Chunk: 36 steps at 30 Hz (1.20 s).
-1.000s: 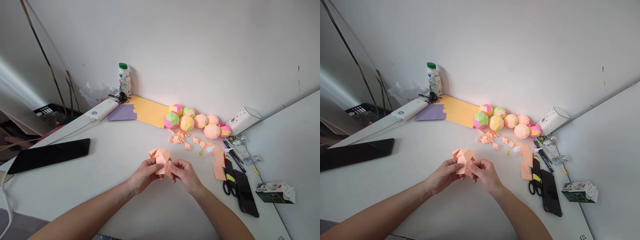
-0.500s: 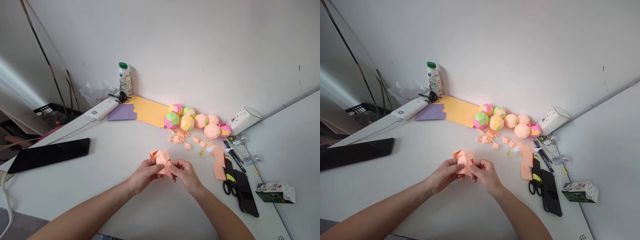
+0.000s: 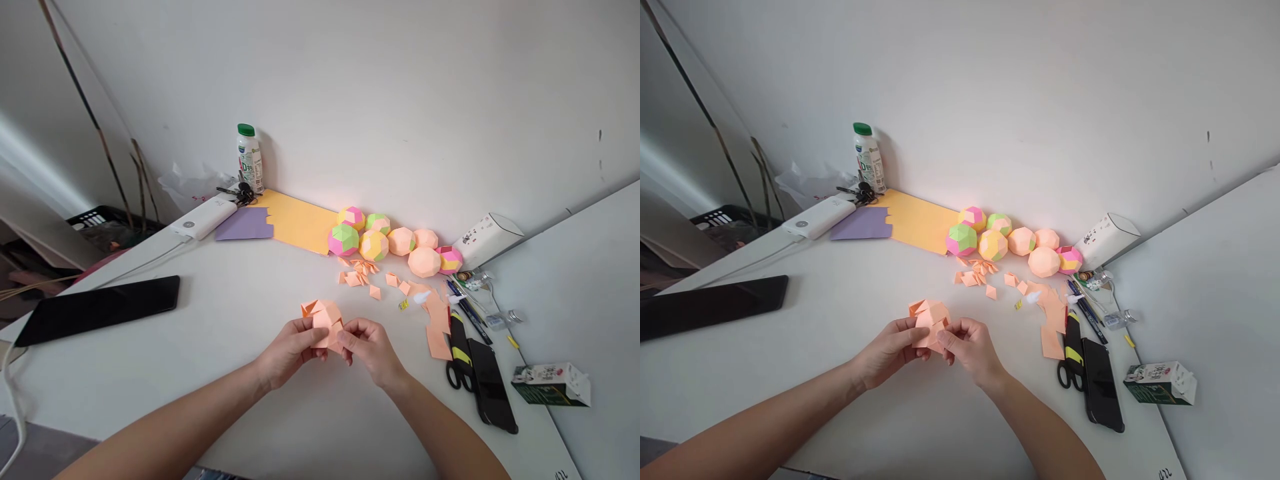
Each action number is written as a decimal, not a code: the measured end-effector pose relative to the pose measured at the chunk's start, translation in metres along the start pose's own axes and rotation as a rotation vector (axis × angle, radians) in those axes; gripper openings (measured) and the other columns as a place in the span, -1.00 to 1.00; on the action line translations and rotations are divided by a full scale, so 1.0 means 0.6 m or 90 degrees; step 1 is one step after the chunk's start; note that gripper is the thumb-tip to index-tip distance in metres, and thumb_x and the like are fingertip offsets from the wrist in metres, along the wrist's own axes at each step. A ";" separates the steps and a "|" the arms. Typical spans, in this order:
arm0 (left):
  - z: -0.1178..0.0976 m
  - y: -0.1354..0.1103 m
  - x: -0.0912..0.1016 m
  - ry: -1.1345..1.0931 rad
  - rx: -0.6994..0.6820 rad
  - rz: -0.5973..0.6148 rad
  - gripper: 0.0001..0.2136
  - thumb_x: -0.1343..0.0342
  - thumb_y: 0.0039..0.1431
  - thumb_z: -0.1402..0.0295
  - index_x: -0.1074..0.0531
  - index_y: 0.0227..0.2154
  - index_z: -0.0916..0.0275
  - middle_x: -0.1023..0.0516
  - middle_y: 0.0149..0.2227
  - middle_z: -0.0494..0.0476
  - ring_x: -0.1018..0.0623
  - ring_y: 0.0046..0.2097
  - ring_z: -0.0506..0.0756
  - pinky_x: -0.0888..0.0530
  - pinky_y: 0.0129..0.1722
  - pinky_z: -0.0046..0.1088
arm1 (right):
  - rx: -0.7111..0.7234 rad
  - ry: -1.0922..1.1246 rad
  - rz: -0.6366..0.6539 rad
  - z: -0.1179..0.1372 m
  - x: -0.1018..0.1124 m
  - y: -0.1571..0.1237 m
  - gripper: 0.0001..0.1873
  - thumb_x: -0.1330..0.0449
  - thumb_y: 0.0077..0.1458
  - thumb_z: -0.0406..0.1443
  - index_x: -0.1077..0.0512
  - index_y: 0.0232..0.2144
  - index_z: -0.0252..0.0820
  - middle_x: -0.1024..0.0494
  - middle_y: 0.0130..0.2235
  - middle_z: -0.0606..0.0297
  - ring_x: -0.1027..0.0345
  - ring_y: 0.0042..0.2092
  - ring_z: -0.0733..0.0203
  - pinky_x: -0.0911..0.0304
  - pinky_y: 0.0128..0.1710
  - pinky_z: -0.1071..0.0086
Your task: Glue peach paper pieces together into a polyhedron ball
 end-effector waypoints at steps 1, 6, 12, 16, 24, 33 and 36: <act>0.001 0.001 0.000 -0.007 0.000 0.003 -0.84 -0.17 0.01 0.32 -0.50 -0.42 0.33 -0.50 -0.46 0.13 -0.37 -0.48 -0.03 -0.33 -0.39 -0.45 | 0.001 -0.003 0.000 0.001 0.000 0.000 -0.74 -0.24 -0.02 -0.16 -0.35 -0.56 -0.24 -0.35 -0.63 0.40 -0.21 -0.56 0.35 -0.16 -0.56 0.43; 0.000 0.000 0.000 -0.006 -0.011 0.003 -0.82 -0.20 0.00 0.29 -0.50 -0.43 0.33 -0.50 -0.46 0.13 -0.37 -0.46 -0.01 -0.33 -0.37 -0.44 | -0.001 0.004 -0.008 0.004 -0.003 -0.002 -0.72 -0.23 -0.02 -0.15 -0.35 -0.57 -0.23 -0.36 -0.62 0.39 -0.22 -0.56 0.35 -0.18 -0.55 0.43; -0.001 -0.001 0.000 0.004 -0.021 -0.006 -0.80 -0.23 -0.04 0.27 -0.50 -0.42 0.33 -0.50 -0.45 0.14 -0.37 -0.44 0.00 -0.34 -0.32 -0.41 | -0.010 0.042 -0.016 0.001 -0.005 -0.002 -0.73 -0.23 -0.02 -0.16 -0.35 -0.57 -0.23 -0.35 -0.63 0.39 -0.21 -0.58 0.36 -0.17 -0.57 0.43; -0.001 -0.001 0.001 0.012 -0.020 -0.008 -0.78 -0.23 -0.04 0.26 -0.50 -0.41 0.34 -0.51 -0.43 0.16 -0.38 -0.44 0.01 -0.33 -0.34 -0.42 | -0.004 0.029 -0.011 0.003 -0.006 -0.002 -0.72 -0.24 -0.03 -0.15 -0.35 -0.58 -0.23 -0.35 -0.64 0.40 -0.21 -0.58 0.36 -0.18 -0.56 0.43; -0.001 -0.001 -0.003 0.007 -0.012 0.005 -0.82 -0.20 0.00 0.29 -0.49 -0.45 0.33 -0.50 -0.47 0.14 -0.37 -0.46 0.00 -0.33 -0.35 -0.44 | -0.003 0.022 0.000 0.004 -0.007 -0.002 -0.73 -0.23 -0.02 -0.16 -0.35 -0.58 -0.23 -0.36 -0.62 0.38 -0.22 -0.57 0.35 -0.17 -0.57 0.43; 0.003 -0.002 -0.008 0.025 -0.005 0.026 -0.83 -0.18 0.02 0.28 -0.50 -0.44 0.32 -0.53 -0.43 0.18 -0.41 -0.41 0.03 -0.33 -0.32 -0.43 | -0.013 0.019 0.039 0.000 -0.012 -0.002 -0.70 -0.21 -0.01 -0.11 -0.38 -0.55 -0.24 -0.36 -0.59 0.37 -0.17 -0.55 0.37 -0.11 -0.54 0.44; 0.004 -0.001 -0.009 0.030 0.006 0.026 -0.82 -0.18 0.01 0.28 -0.51 -0.43 0.32 -0.54 -0.41 0.19 -0.43 -0.39 0.04 -0.33 -0.33 -0.43 | -0.022 0.010 0.034 -0.003 -0.010 -0.002 -0.71 -0.21 -0.01 -0.12 -0.37 -0.56 -0.23 -0.35 -0.60 0.38 -0.14 -0.55 0.38 -0.09 -0.53 0.44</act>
Point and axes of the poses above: each hand's wrist, its own y-axis towards the middle knuckle, its own x-axis out of the back of the hand, z = x × y, the point moved 6 cm from there along y, towards the middle knuckle
